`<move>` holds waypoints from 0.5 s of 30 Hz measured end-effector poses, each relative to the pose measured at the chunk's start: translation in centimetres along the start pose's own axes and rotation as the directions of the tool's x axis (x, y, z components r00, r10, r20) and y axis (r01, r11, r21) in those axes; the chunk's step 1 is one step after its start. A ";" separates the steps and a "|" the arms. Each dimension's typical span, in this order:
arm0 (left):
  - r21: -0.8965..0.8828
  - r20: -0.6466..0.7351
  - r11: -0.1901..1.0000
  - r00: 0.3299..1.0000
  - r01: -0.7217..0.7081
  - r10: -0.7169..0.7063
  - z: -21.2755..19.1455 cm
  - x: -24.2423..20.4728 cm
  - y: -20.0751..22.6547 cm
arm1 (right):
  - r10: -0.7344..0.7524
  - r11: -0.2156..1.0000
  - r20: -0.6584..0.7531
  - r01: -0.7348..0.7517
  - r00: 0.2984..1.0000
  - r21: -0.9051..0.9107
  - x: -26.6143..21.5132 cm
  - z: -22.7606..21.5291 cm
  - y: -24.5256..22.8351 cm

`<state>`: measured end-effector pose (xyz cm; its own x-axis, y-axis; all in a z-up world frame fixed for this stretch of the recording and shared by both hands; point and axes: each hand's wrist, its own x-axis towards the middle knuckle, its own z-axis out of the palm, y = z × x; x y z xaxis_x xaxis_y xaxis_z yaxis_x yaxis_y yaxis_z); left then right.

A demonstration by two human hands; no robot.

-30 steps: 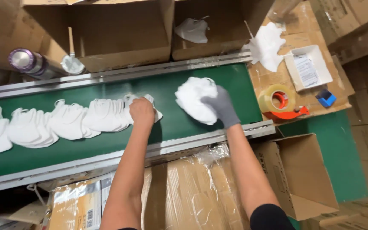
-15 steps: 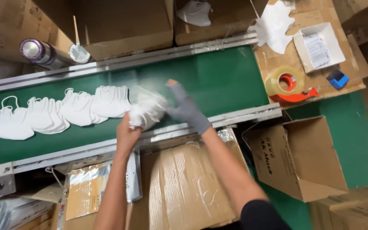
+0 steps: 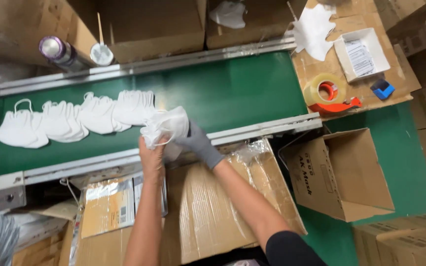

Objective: The person picks up white face masks from a conveyor belt, stacks them, and places them into plastic bags before putting the bags into cardboard boxes. They also use a tape dispenser to seal one of the boxes.

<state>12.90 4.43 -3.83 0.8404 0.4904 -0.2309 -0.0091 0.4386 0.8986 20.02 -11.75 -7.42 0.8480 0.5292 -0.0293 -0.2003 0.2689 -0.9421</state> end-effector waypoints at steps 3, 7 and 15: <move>0.306 0.089 0.932 0.980 -0.195 0.176 0.7 0.6 3.4 | -0.089 0.830 -0.043 0.051 0.995 -0.556 0.3 0.1 -1.0; 0.803 0.440 0.380 0.886 -0.460 0.144 0.6 4.1 2.6 | -0.070 0.443 0.040 0.067 0.997 -0.894 2.0 1.4 -3.0; 0.827 0.177 0.481 0.947 -0.291 0.269 -12.6 -8.6 -2.8 | -0.035 0.518 0.086 0.092 0.996 -0.850 -0.1 -5.1 -1.9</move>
<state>-1.15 8.47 -9.09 0.8891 0.4491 0.0886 0.1996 -0.5545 0.8079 22.84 -16.41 -7.30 0.8093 0.5865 0.0330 0.3913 -0.4965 -0.7749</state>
